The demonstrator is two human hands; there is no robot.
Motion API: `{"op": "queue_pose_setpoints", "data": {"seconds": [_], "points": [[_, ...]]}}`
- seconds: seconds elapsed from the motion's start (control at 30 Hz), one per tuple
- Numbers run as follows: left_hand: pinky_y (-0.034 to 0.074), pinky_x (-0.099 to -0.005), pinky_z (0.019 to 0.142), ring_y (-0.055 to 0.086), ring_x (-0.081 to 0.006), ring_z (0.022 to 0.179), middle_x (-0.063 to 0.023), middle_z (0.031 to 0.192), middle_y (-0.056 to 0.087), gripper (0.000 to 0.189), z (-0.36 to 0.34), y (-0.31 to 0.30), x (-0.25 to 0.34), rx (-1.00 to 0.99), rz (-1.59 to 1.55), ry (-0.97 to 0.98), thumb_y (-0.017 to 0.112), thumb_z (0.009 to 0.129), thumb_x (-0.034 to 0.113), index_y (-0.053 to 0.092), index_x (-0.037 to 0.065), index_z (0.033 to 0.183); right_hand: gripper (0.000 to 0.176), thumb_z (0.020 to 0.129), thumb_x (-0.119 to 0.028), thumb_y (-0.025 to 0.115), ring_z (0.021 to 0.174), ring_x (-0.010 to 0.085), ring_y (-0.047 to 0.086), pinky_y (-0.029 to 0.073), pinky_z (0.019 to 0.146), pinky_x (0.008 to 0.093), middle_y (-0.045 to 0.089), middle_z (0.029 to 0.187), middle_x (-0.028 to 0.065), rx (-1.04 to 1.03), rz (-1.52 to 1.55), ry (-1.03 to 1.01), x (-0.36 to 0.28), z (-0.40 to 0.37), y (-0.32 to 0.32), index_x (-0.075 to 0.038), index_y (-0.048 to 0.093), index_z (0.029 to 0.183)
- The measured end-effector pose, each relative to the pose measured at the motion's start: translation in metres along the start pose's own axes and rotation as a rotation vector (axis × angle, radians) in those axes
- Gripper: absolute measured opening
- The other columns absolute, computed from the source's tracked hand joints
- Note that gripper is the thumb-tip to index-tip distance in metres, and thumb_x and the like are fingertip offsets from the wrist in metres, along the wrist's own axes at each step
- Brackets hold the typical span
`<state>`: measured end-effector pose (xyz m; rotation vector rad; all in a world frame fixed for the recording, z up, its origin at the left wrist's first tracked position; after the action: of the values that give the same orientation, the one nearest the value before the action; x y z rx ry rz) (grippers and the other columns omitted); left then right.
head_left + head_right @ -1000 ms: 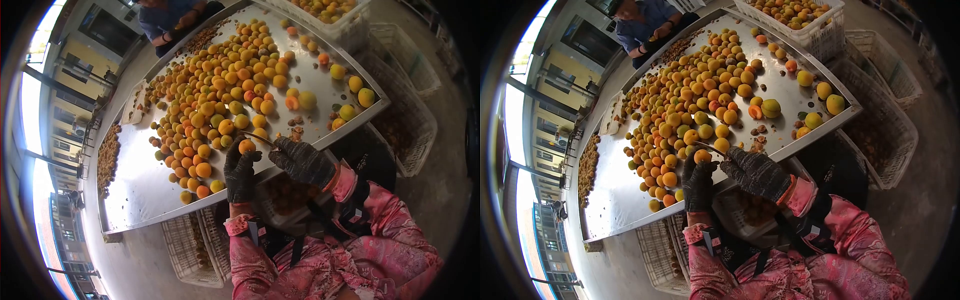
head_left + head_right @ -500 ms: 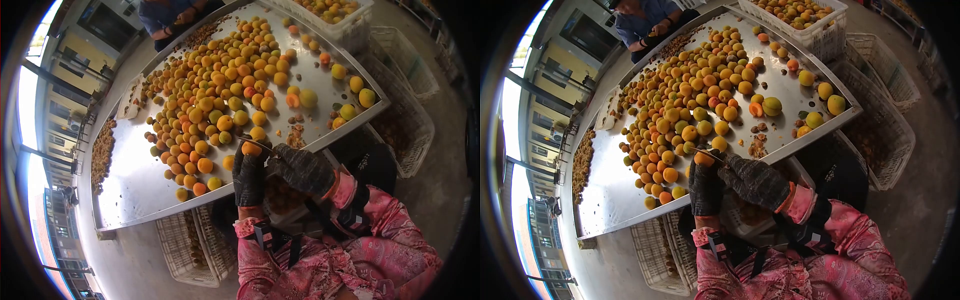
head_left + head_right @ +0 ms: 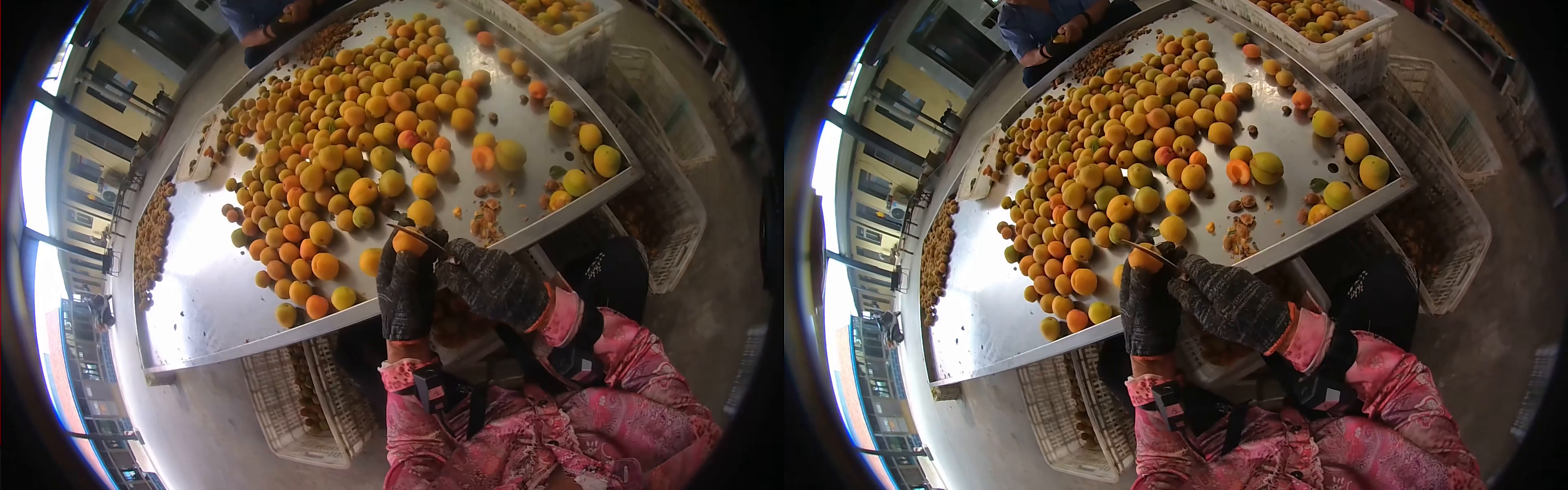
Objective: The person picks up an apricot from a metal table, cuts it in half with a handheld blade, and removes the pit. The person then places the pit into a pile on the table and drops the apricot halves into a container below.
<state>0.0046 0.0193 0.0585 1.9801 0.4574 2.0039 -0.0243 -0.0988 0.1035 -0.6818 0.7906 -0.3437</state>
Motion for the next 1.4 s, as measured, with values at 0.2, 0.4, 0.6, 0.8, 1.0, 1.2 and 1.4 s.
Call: {"op": "queue_pose_setpoints", "data": {"seconds": [0.2, 0.4, 0.6, 0.8, 1.0, 1.2, 1.4], "points": [[0.046, -0.0285, 0.08, 0.056, -0.0207, 0.098, -0.0118, 0.106, 0.058, 0.049, 0.0, -0.002, 0.004, 0.017, 0.067, 0.015, 0.058, 0.085, 0.029, 0.045, 0.0, 0.121, 0.027, 0.085, -0.018, 0.052, 0.077, 0.0298, 0.058, 0.049, 0.061, 0.0385, 0.054, 0.106, 0.0175, -0.076, 0.16, 0.222, 0.013, 0.003, 0.003, -0.008, 0.057, 0.109], [0.047, -0.0252, 0.075, 0.056, -0.0157, 0.093, -0.0092, 0.105, 0.058, 0.037, -0.004, 0.004, 0.001, 0.036, -0.015, -0.113, 0.057, 0.086, 0.019, 0.049, 0.0, 0.117, 0.029, 0.084, -0.014, 0.048, 0.079, 0.0274, 0.059, 0.048, 0.064, 0.0371, 0.054, 0.106, 0.0168, 0.025, -0.288, -0.286, -0.005, 0.001, -0.011, -0.005, 0.056, 0.11], [0.046, -0.0225, 0.067, 0.055, -0.0121, 0.088, -0.0065, 0.101, 0.059, 0.037, -0.007, 0.009, -0.006, -0.017, 0.135, -0.136, 0.06, 0.084, 0.021, 0.05, 0.001, 0.114, 0.022, 0.085, -0.013, 0.048, 0.077, 0.0299, 0.058, 0.048, 0.063, 0.039, 0.055, 0.097, 0.0169, -0.153, 0.173, -0.038, 0.022, 0.0, -0.014, -0.007, 0.059, 0.103], [0.045, -0.0224, 0.069, 0.054, -0.0108, 0.085, -0.0058, 0.099, 0.059, 0.035, -0.008, 0.017, -0.005, 0.047, 0.178, -0.096, 0.057, 0.086, 0.021, 0.05, 0.001, 0.114, 0.025, 0.085, -0.016, 0.05, 0.077, 0.0333, 0.059, 0.048, 0.064, 0.041, 0.057, 0.098, 0.0203, 0.011, -0.088, -0.202, 0.003, -0.005, -0.004, 0.0, 0.056, 0.104], [0.044, -0.022, 0.067, 0.053, -0.0081, 0.08, -0.0038, 0.097, 0.057, 0.035, -0.007, 0.019, -0.003, 0.094, 0.176, -0.031, 0.052, 0.089, 0.023, 0.048, 0.002, 0.117, 0.033, 0.086, -0.022, 0.051, 0.075, 0.0388, 0.057, 0.047, 0.066, 0.044, 0.059, 0.085, 0.0236, 0.064, 0.366, 0.304, 0.037, 0.001, -0.001, 0.003, 0.051, 0.108], [0.044, -0.0247, 0.078, 0.053, -0.0116, 0.088, -0.0048, 0.096, 0.056, 0.035, -0.01, 0.024, 0.007, 0.054, 0.183, -0.204, 0.05, 0.09, 0.024, 0.049, 0.0, 0.116, 0.03, 0.087, -0.019, 0.05, 0.077, 0.0369, 0.058, 0.047, 0.066, 0.0439, 0.059, 0.091, 0.0223, -0.013, 0.412, 0.073, 0.031, 0.007, 0.001, 0.002, 0.052, 0.107], [0.046, -0.0288, 0.08, 0.055, -0.0152, 0.091, -0.0077, 0.101, 0.057, 0.034, 0.001, 0.019, -0.018, 0.233, 0.02, -0.017, 0.048, 0.091, 0.026, 0.051, 0.001, 0.113, 0.026, 0.088, -0.015, 0.046, 0.085, 0.0341, 0.057, 0.048, 0.068, 0.0431, 0.055, 0.105, 0.0209, -0.011, 0.174, 0.244, 0.034, -0.002, 0.017, 0.001, 0.052, 0.109]]}}
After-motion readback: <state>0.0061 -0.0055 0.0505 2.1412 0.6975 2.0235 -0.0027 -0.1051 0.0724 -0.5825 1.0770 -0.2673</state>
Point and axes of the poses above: each hand's wrist, its own z-axis towards the middle knuckle, its own y-axis out of the palm, x = y × z, the point moved 8 cm from there along z, towards the middle knuckle
